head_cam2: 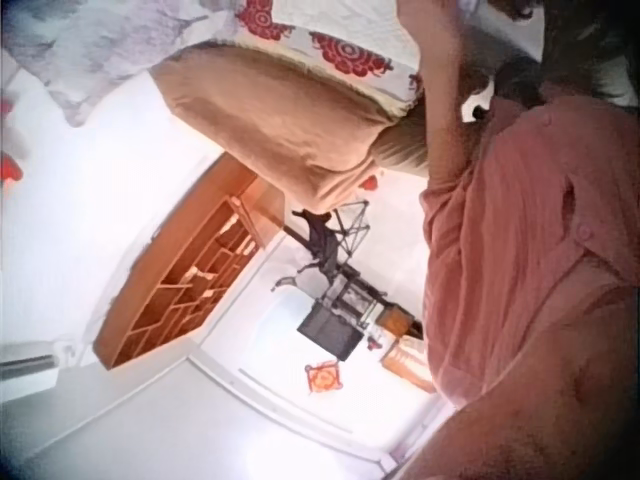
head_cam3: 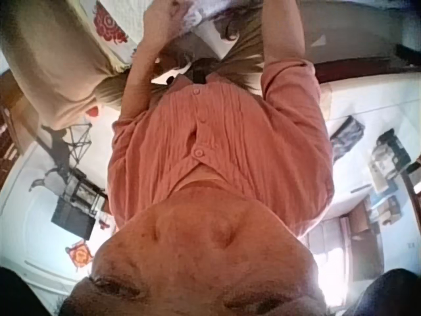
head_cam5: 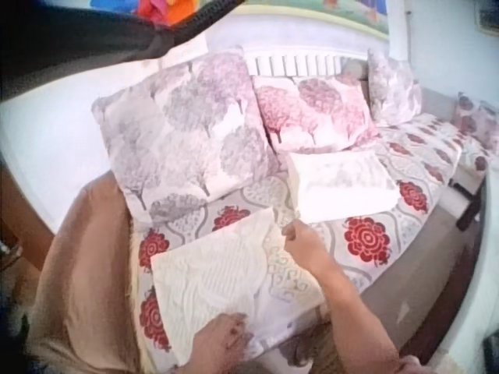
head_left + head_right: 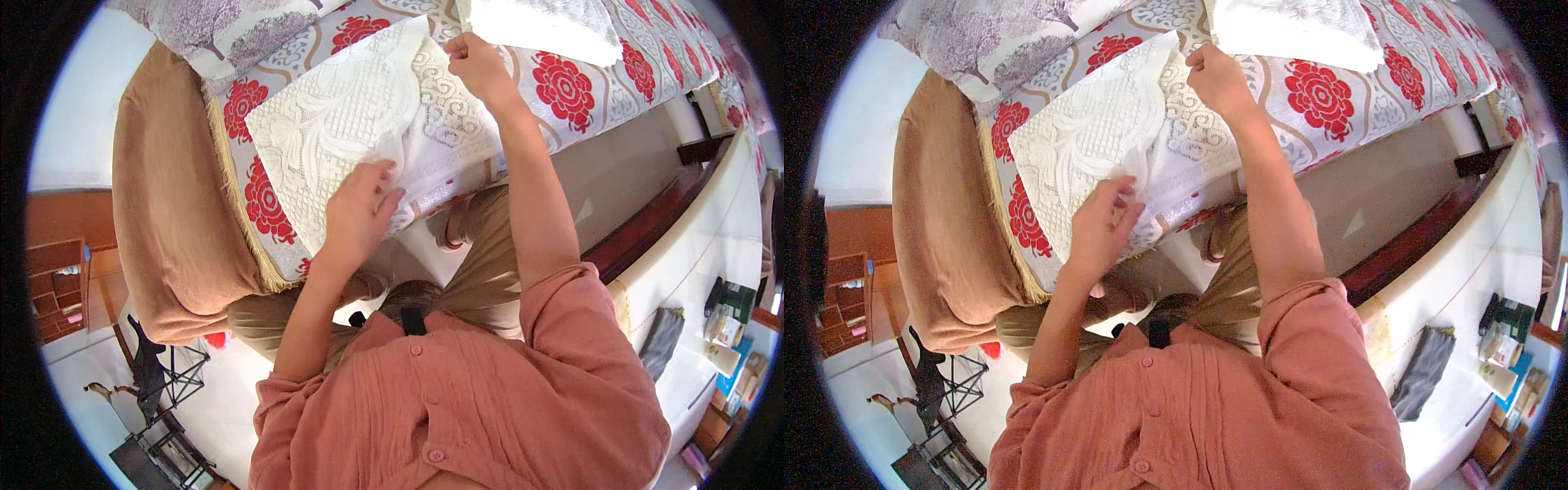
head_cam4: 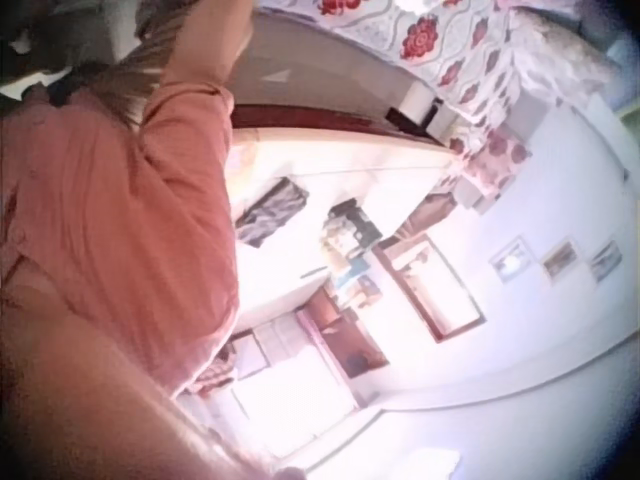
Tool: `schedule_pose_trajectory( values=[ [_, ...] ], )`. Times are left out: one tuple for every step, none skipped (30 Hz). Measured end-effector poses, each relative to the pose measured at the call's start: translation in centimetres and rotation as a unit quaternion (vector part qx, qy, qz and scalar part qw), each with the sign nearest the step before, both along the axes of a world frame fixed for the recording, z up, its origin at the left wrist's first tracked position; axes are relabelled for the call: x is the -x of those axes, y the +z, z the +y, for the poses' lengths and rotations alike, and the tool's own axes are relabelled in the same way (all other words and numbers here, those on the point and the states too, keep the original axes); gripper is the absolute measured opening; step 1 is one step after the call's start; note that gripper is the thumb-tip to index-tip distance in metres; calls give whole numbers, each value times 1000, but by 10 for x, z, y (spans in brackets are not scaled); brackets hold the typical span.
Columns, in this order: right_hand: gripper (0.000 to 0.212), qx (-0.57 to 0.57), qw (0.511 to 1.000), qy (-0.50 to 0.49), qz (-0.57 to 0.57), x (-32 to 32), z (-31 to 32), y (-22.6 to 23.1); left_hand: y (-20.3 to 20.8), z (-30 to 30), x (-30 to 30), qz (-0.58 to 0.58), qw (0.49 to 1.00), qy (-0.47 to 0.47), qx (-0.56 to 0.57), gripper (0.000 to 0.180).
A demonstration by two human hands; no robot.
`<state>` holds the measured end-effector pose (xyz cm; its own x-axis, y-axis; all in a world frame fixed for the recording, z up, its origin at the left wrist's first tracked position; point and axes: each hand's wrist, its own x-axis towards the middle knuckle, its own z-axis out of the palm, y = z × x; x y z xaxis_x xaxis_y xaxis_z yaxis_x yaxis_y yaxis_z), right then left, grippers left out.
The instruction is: The person sits on a bed and folds several white lace towels one by one. They smooth each towel, fold it into a compact rectangle, and place it on a growing stack on the bed.
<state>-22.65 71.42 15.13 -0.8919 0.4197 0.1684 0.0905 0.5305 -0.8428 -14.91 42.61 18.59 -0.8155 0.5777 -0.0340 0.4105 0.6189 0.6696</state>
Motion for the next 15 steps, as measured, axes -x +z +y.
schedule_pose_trajectory(
  values=[
    [22,-8,1000,10,19,2,-1,-6,1,0,7,59,998,-2,4,35],
    [21,-12,1000,12,11,3,-3,-4,1,-2,20,117,993,-4,6,37],
    [20,-17,1000,15,3,3,-5,-4,1,-4,35,175,985,-5,8,38],
    [20,-23,1000,17,-7,4,-10,-3,-4,-6,54,238,970,-6,38,42],
    [19,-35,999,23,-14,4,-13,-1,-9,-11,70,301,951,-5,69,47],
    [20,-48,998,32,-32,4,-16,0,-19,-21,81,332,929,23,161,51],
    [21,-63,996,41,-50,5,-18,-1,-35,-35,89,327,927,53,178,52],
    [23,-77,994,50,-66,6,-20,0,-47,-46,93,323,923,82,194,53],
    [21,-86,993,51,-67,5,-21,1,-51,-48,97,336,912,87,221,49],
    [19,-111,990,52,-68,3,-21,2,-47,-43,103,304,922,94,220,49],
    [18,-136,987,52,-69,3,-20,5,-43,-37,109,272,932,100,219,48],
    [17,-161,983,51,-71,4,-18,5,-37,-31,116,240,940,105,218,48],
    [14,-161,985,48,-49,5,-17,2,-29,-22,126,227,956,103,152,39],
    [13,-165,984,47,-39,7,-20,6,-24,-13,137,250,958,86,111,36],
    [12,-169,984,46,-30,8,-22,9,-22,2,150,273,957,67,70,34]
  ],
)
